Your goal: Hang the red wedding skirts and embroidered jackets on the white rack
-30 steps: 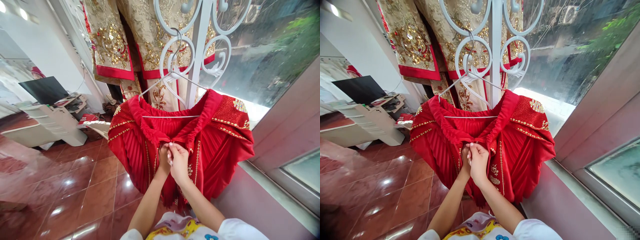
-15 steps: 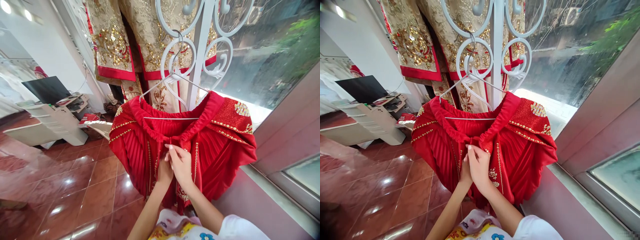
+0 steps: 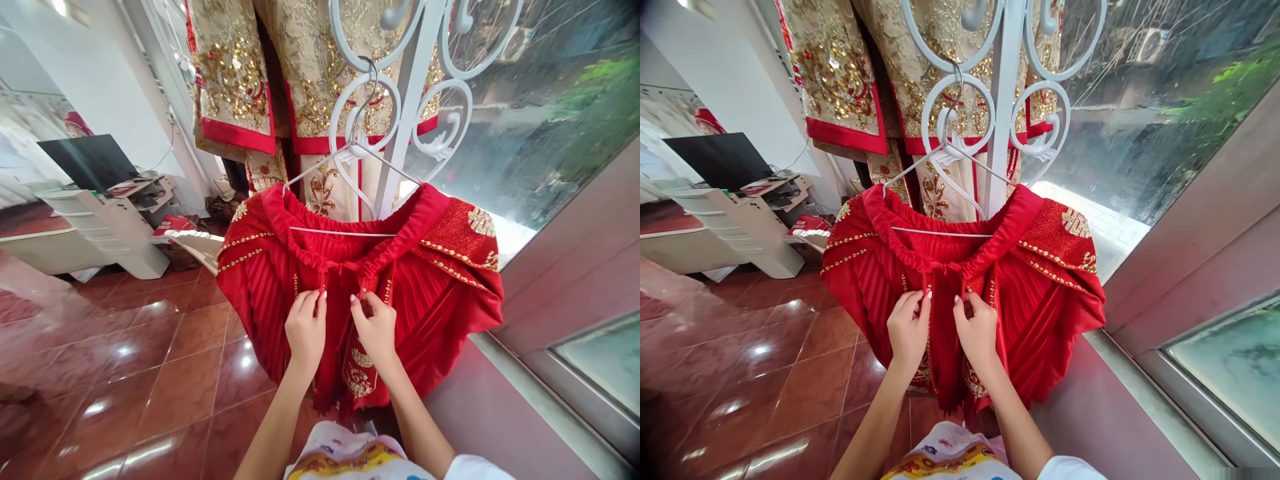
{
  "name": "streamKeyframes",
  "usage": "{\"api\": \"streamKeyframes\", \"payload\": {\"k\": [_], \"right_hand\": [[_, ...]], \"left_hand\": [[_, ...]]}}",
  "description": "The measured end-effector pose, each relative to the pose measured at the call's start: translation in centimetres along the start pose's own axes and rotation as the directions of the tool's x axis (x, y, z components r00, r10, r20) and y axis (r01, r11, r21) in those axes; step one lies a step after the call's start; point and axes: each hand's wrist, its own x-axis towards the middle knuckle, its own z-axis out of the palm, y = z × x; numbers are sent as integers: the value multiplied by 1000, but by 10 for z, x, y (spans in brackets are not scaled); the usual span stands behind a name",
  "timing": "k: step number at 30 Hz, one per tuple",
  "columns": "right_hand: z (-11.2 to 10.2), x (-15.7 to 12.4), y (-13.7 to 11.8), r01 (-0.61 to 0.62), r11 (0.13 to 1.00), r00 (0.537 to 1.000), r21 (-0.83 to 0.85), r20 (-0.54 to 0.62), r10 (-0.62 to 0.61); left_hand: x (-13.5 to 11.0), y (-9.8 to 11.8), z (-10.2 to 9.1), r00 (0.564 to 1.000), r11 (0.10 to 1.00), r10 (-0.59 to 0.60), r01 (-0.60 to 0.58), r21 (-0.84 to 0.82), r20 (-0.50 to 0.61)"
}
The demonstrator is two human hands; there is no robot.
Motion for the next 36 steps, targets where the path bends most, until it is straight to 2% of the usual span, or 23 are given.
{"api": "streamKeyframes", "payload": {"k": [1, 3, 5, 7, 9, 11, 12, 14, 16, 17, 19, 21, 22, 23, 25, 27, 28, 30, 32, 34, 36], "right_hand": [[-1, -2, 3, -23, 998, 999, 58, 41, 20], [-2, -6, 8, -83, 978, 991, 189, 123, 61], [-1, -9, 9, -146, 935, 980, 323, 178, 92], [1, -11, 7, -223, 869, 961, 441, 248, 121], [2, -12, 1, -329, 792, 915, 514, 383, 131], [2, -13, -4, -399, 742, 871, 539, 475, 123], [2, -14, -5, -405, 731, 869, 549, 480, 122], [3, -15, -7, -373, 727, 898, 576, 421, 126], [3, -15, -7, -341, 730, 919, 592, 372, 127], [3, -16, -7, -333, 732, 923, 594, 363, 126], [4, -17, -7, -324, 747, 929, 581, 345, 134], [6, -17, -7, -311, 775, 936, 550, 318, 149], [6, -17, -8, -301, 791, 940, 533, 307, 150], [7, -17, -9, -288, 806, 942, 517, 304, 141], [8, -17, -11, -249, 827, 946, 503, 311, 96], [9, -17, -14, -203, 851, 950, 485, 307, 52], [9, -18, -15, -182, 867, 954, 464, 296, 41], [9, -20, -18, -159, 898, 960, 410, 275, 45], [10, -21, -20, -165, 916, 963, 366, 262, 68], [11, -23, -21, -182, 915, 961, 360, 263, 87], [12, -25, -21, -197, 905, 959, 378, 265, 98]], "left_hand": [[-3, -1, -1, 999, 997, -48, 49, -61, 24], [-13, -4, -3, 965, 948, -173, 218, -232, 199], [-26, -6, -3, 859, 812, -280, 450, -372, 429], [-40, -8, -1, 736, 630, -342, 641, -440, 584], [-50, -9, 2, 666, 482, -362, 733, -481, 652], [-53, -10, 4, 641, 405, -362, 762, -505, 677], [-53, -11, 4, 637, 398, -363, 766, -505, 680], [-50, -13, 0, 637, 406, -387, 767, -497, 666], [-46, -17, -7, 658, 416, -424, 752, -511, 623], [-44, -19, -12, 688, 434, -436, 725, -535, 580], [-40, -21, -21, 790, 538, -417, 613, -579, 449], [-32, -16, -28, 915, 737, -285, 399, -546, 284], [-26, -12, -31, 963, 833, -169, 254, -492, 210], [-19, -6, -32, 987, 902, -37, 100, -419, 156], [-3, 6, -31, 975, 952, 196, -163, -260, 106], [11, 15, -25, 952, 952, 292, -280, -125, 93], [16, 18, -21, 956, 958, 282, -277, -75, 82], [22, 18, -13, 983, 983, 181, -180, -38, 28], [21, 14, -6, 1000, 989, 6, -9, -148, -17], [17, 10, -2, 984, 906, -172, 172, -386, 35], [13, 9, -1, 935, 732, -281, 354, -582, 215]]}}
